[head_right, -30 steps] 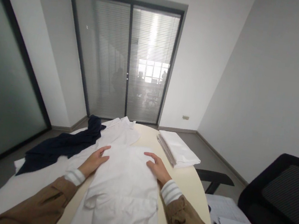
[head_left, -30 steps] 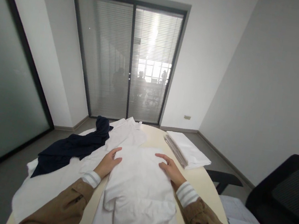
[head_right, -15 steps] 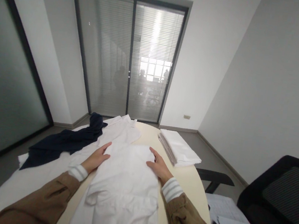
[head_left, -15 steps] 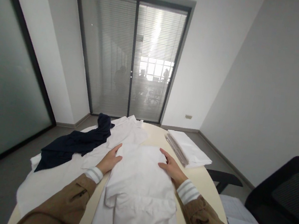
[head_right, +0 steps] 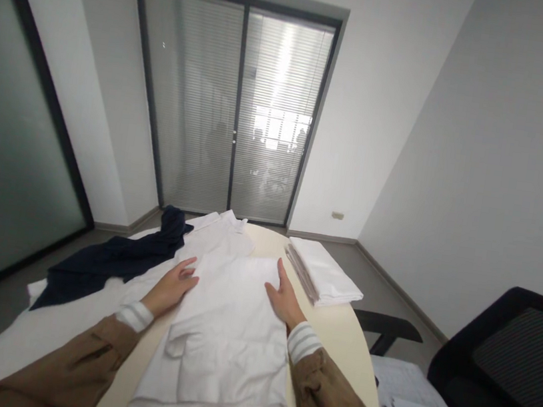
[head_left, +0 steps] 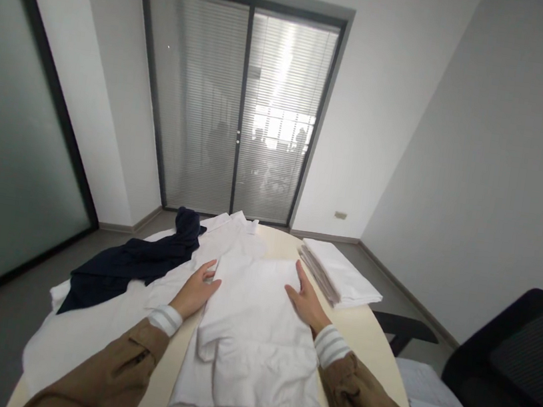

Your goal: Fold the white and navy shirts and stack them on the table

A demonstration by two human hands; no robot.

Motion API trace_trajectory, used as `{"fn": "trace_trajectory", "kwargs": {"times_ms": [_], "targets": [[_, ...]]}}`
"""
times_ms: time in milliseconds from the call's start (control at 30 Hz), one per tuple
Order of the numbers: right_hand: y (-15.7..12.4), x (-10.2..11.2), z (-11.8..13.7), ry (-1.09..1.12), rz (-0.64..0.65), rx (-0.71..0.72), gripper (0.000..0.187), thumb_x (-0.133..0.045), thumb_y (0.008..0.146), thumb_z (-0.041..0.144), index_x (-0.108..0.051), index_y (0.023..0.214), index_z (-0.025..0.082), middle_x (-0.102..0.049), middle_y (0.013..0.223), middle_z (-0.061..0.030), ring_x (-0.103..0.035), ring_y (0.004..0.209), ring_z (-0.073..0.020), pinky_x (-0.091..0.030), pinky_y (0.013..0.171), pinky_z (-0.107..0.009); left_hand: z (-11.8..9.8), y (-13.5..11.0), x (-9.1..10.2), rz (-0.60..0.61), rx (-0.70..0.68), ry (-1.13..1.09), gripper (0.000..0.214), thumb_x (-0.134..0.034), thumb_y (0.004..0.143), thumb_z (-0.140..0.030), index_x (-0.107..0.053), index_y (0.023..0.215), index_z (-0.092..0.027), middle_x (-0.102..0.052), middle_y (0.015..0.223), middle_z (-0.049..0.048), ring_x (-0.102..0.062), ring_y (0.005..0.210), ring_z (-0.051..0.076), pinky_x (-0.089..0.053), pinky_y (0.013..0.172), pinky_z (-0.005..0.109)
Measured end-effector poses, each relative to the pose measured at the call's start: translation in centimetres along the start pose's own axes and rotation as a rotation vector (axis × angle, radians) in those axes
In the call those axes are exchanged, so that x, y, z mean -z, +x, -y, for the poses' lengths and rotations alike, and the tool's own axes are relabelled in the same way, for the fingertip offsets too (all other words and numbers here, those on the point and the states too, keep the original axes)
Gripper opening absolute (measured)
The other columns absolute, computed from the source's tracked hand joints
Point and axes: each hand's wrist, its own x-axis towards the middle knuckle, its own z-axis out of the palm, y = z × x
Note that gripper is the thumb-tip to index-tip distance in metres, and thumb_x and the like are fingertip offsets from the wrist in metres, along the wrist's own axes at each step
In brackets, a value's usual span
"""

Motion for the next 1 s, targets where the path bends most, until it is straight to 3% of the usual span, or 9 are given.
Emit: {"fn": "trace_trajectory", "kwargs": {"times_ms": [100,167,333,467,633,733,800,900,1000], "targets": [[0.2,-0.2,0.4,-0.049,-0.035,0.008,0.083,-0.055,0.087,0.038,-0.015,0.156,0.019,-0.015,0.163,-0.0078,-0.014,0.150,-0.0207,-0.009,0.122,-0.042,-0.4,-0.8,-0.2,0.017,-0.091,0.106,0.060,-0.071,0.077,-0.029,-0.052,0.133,-0.016,-0.058,0.134,0.0179,-0.070,0.073,0.018,-0.056,0.076,0.034],[0.4,-0.2,0.9,-0.067,-0.066,0.024,0.081,-0.051,0.088,0.037,-0.012,0.157,0.018,-0.016,0.163,-0.0081,-0.013,0.150,-0.0207,-0.008,0.122,-0.042,-0.6,-1.2,-0.5,-0.008,-0.108,0.204,0.057,-0.071,0.076,-0.033,-0.057,0.129,-0.016,-0.061,0.130,0.0165,-0.067,0.067,0.016,-0.055,0.076,0.034],[1.1,-0.1,1.7,-0.070,-0.117,0.101,0.080,-0.048,0.091,0.036,-0.007,0.157,0.023,-0.013,0.163,-0.0039,-0.013,0.150,-0.0199,-0.008,0.122,-0.043,-1.3,-1.9,-0.9,-0.024,-0.132,0.353,0.053,-0.069,0.075,-0.033,-0.062,0.125,-0.016,-0.069,0.106,0.0098,-0.063,0.066,0.018,-0.051,0.080,0.036],[1.6,-0.3,0.8,-0.050,-0.111,0.092,0.084,-0.054,0.088,0.040,-0.010,0.157,0.021,-0.015,0.163,-0.0071,-0.015,0.149,-0.0209,-0.013,0.122,-0.043,-1.1,-2.0,-1.1,-0.003,-0.195,0.297,0.061,-0.069,0.073,-0.031,-0.057,0.131,-0.016,-0.067,0.105,0.0080,-0.064,0.083,0.022,-0.049,0.085,0.036],[1.6,0.2,-0.2,-0.019,-0.114,-0.069,0.086,-0.059,0.083,0.045,-0.018,0.154,0.020,-0.045,0.147,-0.0155,-0.047,0.132,-0.0262,-0.041,0.107,-0.045,-0.6,-2.2,-1.0,-0.026,-0.235,0.447,0.063,-0.070,0.071,-0.037,-0.057,0.129,-0.014,-0.062,0.117,0.0137,-0.063,0.094,0.027,-0.047,0.091,0.040],[1.0,1.3,0.4,-0.156,-0.100,-0.166,0.077,-0.063,0.079,0.048,-0.037,0.146,0.020,-0.066,0.119,-0.0154,-0.065,0.101,-0.0284,-0.050,0.091,-0.045,-1.0,-2.7,-0.3,-0.026,-0.134,0.524,0.068,-0.069,0.073,-0.047,-0.055,0.132,-0.016,-0.067,0.097,0.0091,-0.065,0.083,0.026,-0.048,0.084,0.038],[0.3,2.1,1.1,-0.276,-0.047,-0.210,0.073,-0.065,0.078,0.051,-0.045,0.142,0.022,-0.070,0.101,-0.0121,-0.067,0.085,-0.0276,-0.050,0.085,-0.044,-1.2,-3.1,0.1,0.036,-0.075,0.509,0.073,-0.071,0.071,-0.052,-0.055,0.133,-0.018,-0.069,0.084,0.0055,-0.067,0.078,0.027,-0.048,0.082,0.037],[-0.7,2.7,2.0,-0.375,0.025,-0.218,0.077,-0.069,0.075,0.051,-0.045,0.143,0.024,-0.070,0.092,-0.0091,-0.066,0.080,-0.0277,-0.049,0.081,-0.042,-0.6,-3.4,0.4,0.138,-0.144,0.418,0.074,-0.080,0.062,-0.050,-0.060,0.128,-0.022,-0.073,0.101,0.0101,-0.068,0.096,0.033,-0.047,0.092,0.038],[-1.2,2.1,1.7,-0.331,0.103,-0.115,0.077,-0.071,0.074,0.043,-0.043,0.145,0.029,-0.071,0.098,-0.0070,-0.066,0.077,-0.0248,-0.050,0.081,-0.039,0.7,-3.2,0.2,0.167,-0.246,0.381,0.072,-0.081,0.059,-0.042,-0.062,0.125,-0.020,-0.064,0.127,0.0148,-0.056,0.122,0.035,-0.038,0.107,0.040]]}}
